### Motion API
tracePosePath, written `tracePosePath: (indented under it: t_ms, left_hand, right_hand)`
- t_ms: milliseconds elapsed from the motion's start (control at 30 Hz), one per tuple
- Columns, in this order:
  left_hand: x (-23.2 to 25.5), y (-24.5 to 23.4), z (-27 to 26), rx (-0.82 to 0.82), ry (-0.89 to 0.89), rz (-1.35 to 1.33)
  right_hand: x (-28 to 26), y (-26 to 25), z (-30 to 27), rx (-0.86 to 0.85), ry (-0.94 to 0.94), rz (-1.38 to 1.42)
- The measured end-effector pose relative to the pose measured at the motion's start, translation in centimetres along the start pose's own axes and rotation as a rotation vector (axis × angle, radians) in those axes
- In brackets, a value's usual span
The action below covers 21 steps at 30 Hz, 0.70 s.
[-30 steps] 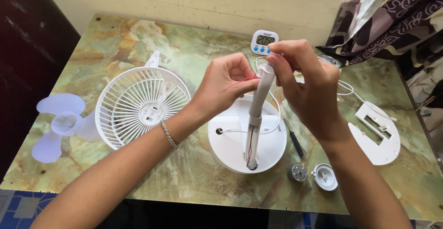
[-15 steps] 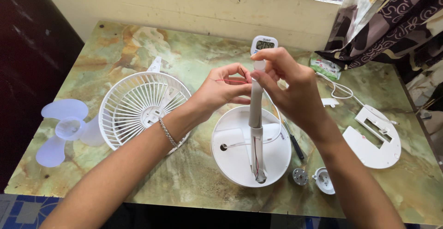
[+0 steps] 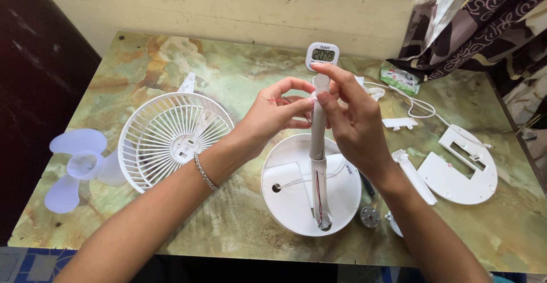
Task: The person assembles the neck and stand of a white electric fan on a table. They connect two white plastic tubes, thread red and black wires through the joint, and secure the connection with a screwdriver. The fan blade, cage, and base remain disassembled on the table.
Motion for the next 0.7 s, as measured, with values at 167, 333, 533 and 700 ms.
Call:
tracePosePath:
  t_ms: [167, 333, 533, 700]
  left_hand:
    - [-0.5, 0.5, 0.1, 0.049, 0.011, -0.064]
    - [-0.4, 1.0, 0.0, 0.064, 0.122, -0.141]
    - [0.4, 1.4, 0.0, 0.080, 0.151, -0.148]
    - [1.0, 1.7, -0.1, 0.117, 0.164, -0.106]
  right_hand:
    - [0.4, 0.0, -0.2, 0.041, 0.016, 0.052]
    - [0.2, 0.1, -0.2, 0.022, -0.018, 0.078]
    - [-0.3, -0.1, -0.1, 0.068, -0.088, -0.031]
    - [-0.6, -0.3, -1.0, 0.095, -0.123, -0.188]
Point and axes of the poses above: each hand's wrist, its own z-axis towards the middle knuckle, its own y-axis out of the palm, x = y × z, the point moved 4 cm from there along z, towards the middle knuckle, and after that the axes turned 7 degrees about -z, right-handed, at the moved point
